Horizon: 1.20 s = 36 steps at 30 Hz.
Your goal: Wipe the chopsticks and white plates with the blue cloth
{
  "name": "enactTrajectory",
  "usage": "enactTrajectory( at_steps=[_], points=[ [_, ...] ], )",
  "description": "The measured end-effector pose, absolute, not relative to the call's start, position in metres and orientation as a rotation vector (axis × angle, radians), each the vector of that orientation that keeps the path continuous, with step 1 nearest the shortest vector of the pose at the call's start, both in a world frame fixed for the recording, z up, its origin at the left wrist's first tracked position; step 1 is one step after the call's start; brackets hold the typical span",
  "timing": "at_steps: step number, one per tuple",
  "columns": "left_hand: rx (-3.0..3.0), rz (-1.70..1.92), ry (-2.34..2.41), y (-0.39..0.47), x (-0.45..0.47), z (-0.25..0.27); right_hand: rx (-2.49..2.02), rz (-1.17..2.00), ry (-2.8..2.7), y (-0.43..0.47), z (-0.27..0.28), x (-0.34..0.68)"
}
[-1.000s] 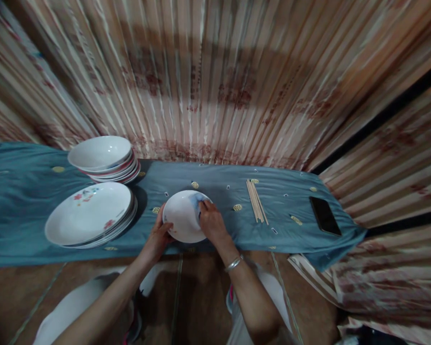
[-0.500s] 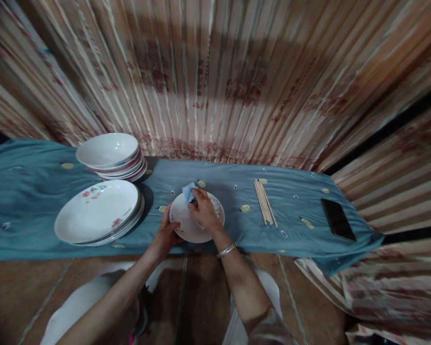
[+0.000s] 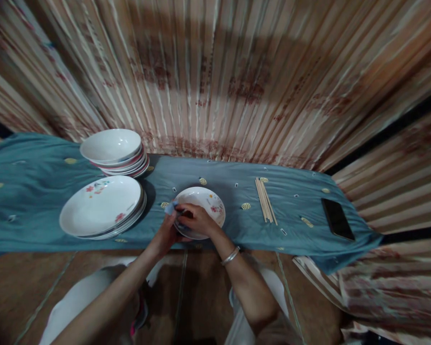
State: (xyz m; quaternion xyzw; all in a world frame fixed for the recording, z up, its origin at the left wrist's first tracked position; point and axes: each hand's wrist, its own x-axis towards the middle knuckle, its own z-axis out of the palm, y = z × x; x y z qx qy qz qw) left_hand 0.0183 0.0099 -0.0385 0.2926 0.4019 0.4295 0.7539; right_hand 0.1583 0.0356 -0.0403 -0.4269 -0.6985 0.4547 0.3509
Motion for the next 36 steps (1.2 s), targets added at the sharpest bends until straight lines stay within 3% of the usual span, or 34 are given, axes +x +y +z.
enactTrajectory(
  at_steps=[7,14,26,36],
  points=[
    [0.648,0.964,0.862,0.011,0.019,-0.037,-1.215,1.254,-1.918,0.009,-0.033,0.179],
    [0.673,0.923,0.864,0.013,0.018,-0.039,-1.413,1.104,-2.010,0.002,-0.033,0.199],
    [0.656,0.921,0.881,0.016,0.017,-0.043,-1.808,0.410,-2.105,0.008,-0.030,0.218],
    [0.674,0.912,0.852,0.014,0.016,-0.040,-1.865,0.092,-2.010,0.034,-0.041,0.204]
  ],
)
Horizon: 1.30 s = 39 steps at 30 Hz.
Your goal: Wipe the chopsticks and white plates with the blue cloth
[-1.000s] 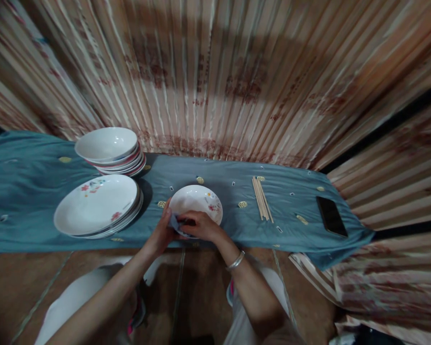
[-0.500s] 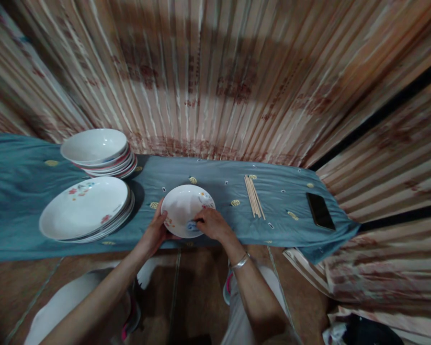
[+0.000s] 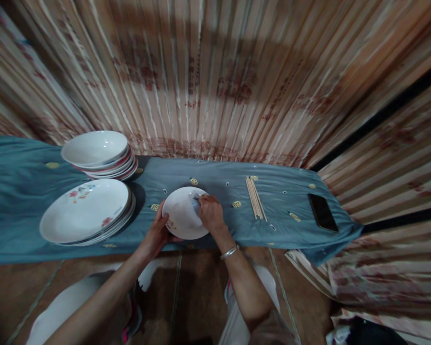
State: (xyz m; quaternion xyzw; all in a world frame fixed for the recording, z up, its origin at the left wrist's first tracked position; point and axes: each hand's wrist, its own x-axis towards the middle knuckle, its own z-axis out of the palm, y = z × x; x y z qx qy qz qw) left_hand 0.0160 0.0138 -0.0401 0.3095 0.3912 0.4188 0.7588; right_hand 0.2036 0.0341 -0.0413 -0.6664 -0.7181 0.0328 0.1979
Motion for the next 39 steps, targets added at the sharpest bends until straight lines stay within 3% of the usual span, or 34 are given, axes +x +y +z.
enactTrajectory(
  at_steps=[32,39],
  points=[
    [0.653,0.903,0.813,0.013,0.014,-0.042,-1.545,0.310,-1.992,0.050,-0.055,0.166],
    [0.629,0.926,0.840,0.012,0.016,-0.040,-1.321,0.520,-2.013,0.046,-0.054,0.158]
  ],
)
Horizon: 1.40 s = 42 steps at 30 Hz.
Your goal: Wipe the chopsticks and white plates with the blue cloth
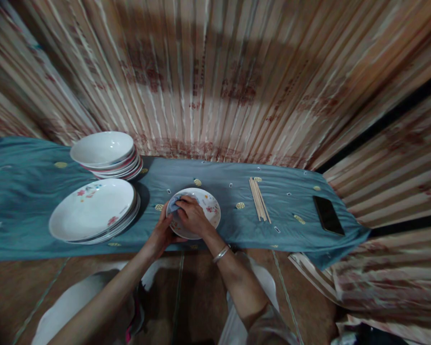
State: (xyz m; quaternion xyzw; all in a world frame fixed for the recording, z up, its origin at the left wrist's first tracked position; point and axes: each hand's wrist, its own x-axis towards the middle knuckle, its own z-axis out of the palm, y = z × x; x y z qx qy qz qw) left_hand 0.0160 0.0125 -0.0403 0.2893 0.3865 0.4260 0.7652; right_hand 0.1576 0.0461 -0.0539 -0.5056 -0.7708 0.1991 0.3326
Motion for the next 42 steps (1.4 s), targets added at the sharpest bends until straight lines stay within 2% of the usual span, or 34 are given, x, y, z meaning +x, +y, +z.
enactTrajectory(
  at_steps=[10,15,20,24,34,42],
  points=[
    [0.646,0.928,0.827,0.015,0.016,-0.045,-1.079,0.849,-2.037,0.024,-0.036,0.165],
    [0.671,0.921,0.854,0.016,0.016,-0.048,-1.134,1.000,-2.006,0.008,-0.031,0.179],
    [0.687,0.927,0.867,0.016,0.017,-0.046,-1.230,1.024,-2.041,0.000,-0.032,0.194],
    [0.692,0.925,0.873,0.016,0.017,-0.044,-1.381,0.879,-2.119,-0.005,-0.030,0.208],
    [0.650,0.942,0.871,0.016,0.018,-0.040,-1.734,0.233,-2.193,-0.005,-0.029,0.220],
    [0.648,0.919,0.840,0.015,0.017,-0.042,-1.699,0.065,-2.113,0.016,-0.042,0.213]
  ],
)
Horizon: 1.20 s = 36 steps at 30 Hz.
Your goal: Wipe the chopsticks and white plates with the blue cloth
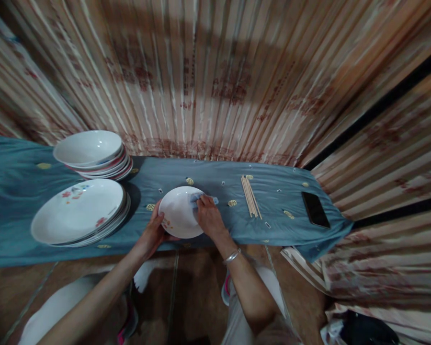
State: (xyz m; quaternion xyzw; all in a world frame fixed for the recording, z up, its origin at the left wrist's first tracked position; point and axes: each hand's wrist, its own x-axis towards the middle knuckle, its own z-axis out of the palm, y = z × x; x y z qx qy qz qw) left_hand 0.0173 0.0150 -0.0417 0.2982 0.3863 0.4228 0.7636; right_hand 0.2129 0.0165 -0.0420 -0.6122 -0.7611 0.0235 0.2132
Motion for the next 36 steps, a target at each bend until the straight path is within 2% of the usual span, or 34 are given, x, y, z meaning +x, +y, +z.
enactTrajectory(
  at_steps=[21,36],
  points=[
    [0.687,0.912,0.807,0.013,0.015,-0.043,-1.395,0.536,-1.880,0.059,-0.066,0.179],
    [0.599,0.938,0.819,0.013,0.017,-0.046,-1.091,0.811,-1.987,0.040,-0.045,0.165]
  ],
)
